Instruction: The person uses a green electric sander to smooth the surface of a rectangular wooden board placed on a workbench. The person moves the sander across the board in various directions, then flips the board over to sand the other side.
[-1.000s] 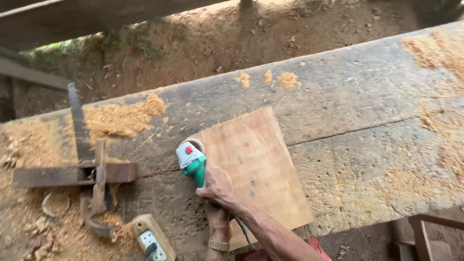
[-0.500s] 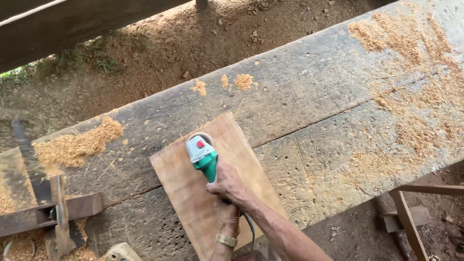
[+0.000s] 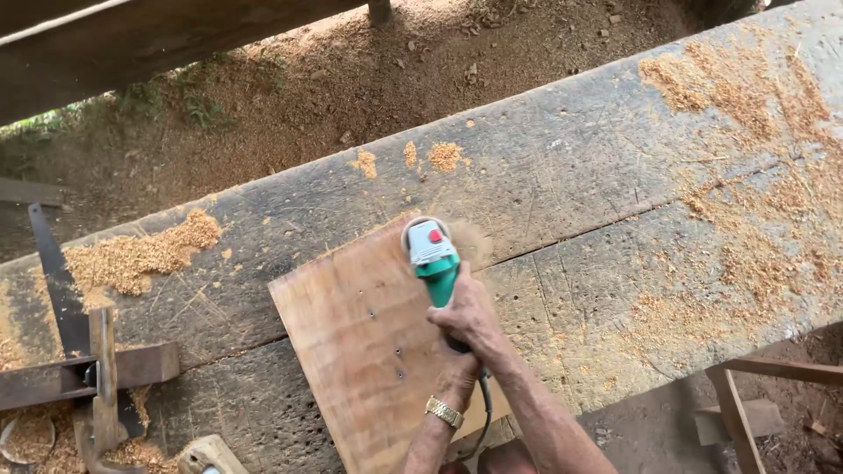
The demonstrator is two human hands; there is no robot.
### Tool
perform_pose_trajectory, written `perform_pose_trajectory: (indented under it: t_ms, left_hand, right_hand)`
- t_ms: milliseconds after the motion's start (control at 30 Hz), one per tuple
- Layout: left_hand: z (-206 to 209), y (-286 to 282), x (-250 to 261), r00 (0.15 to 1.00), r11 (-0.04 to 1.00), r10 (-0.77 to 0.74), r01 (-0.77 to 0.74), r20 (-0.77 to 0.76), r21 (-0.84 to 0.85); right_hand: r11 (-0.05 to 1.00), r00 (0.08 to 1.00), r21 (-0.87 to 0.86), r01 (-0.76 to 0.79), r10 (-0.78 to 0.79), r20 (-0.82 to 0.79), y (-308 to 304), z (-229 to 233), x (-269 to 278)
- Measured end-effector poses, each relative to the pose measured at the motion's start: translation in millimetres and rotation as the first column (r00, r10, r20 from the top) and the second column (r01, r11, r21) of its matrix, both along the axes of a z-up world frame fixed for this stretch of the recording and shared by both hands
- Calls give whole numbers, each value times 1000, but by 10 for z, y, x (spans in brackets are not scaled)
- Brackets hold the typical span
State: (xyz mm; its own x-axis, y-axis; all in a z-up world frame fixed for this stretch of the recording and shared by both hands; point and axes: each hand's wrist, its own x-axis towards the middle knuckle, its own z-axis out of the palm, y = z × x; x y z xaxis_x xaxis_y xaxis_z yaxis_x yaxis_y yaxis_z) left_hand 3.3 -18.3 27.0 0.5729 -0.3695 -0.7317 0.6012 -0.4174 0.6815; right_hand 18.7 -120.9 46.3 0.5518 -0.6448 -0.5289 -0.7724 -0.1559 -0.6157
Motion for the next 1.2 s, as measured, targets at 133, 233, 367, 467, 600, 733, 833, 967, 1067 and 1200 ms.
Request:
perform_pose_trajectory:
  t_ms: [133, 233, 367, 467, 600, 733, 833, 967, 1067, 1200]
  left_hand:
    - [282, -97, 58, 998, 999, -18, 16, -63, -28]
    - [364, 11, 125, 997, 1000, -5, 3, -74, -26]
    - [49, 346, 192, 998, 998, 67, -66, 18, -22]
    - [51, 654, 311, 986, 993, 117, -114, 117, -39]
    - [341, 1018, 452, 961, 982, 184, -174, 208, -68]
    - [434, 1322, 555, 919, 968, 248, -225, 306, -111]
    - [350, 1500, 636, 880, 958, 285, -247, 380, -145]
    - [-105, 1683, 779, 828, 951, 305, -240, 471, -193]
    - [-474, 1812, 805, 870, 900, 432, -395, 238, -187]
    - [-267, 1671, 864, 876, 868, 483, -481, -12, -122]
  right_hand:
    - [999, 998, -32, 28, -26, 59, -67, -7, -8]
    - [999, 999, -51, -2, 4, 40, 45, -11, 114]
    - [998, 995, -5, -62, 63, 82, 331, 75, 318]
    - [993, 984, 2, -114, 113, 139, 646, -3, 426]
    - [981, 977, 114, -156, 136, 165, 1024, 96, 614]
    - [974, 962, 88, -209, 189, 195, 1294, 11, 718]
    - [972, 940, 14, -236, 225, 258, 1472, -55, 898]
    - [917, 915, 99, -386, 367, 169, 1667, -6, 1194]
    - [922, 910, 108, -372, 340, 236, 1725, 44, 1314]
    - [935, 931, 91, -343, 326, 162, 1629, 95, 1346]
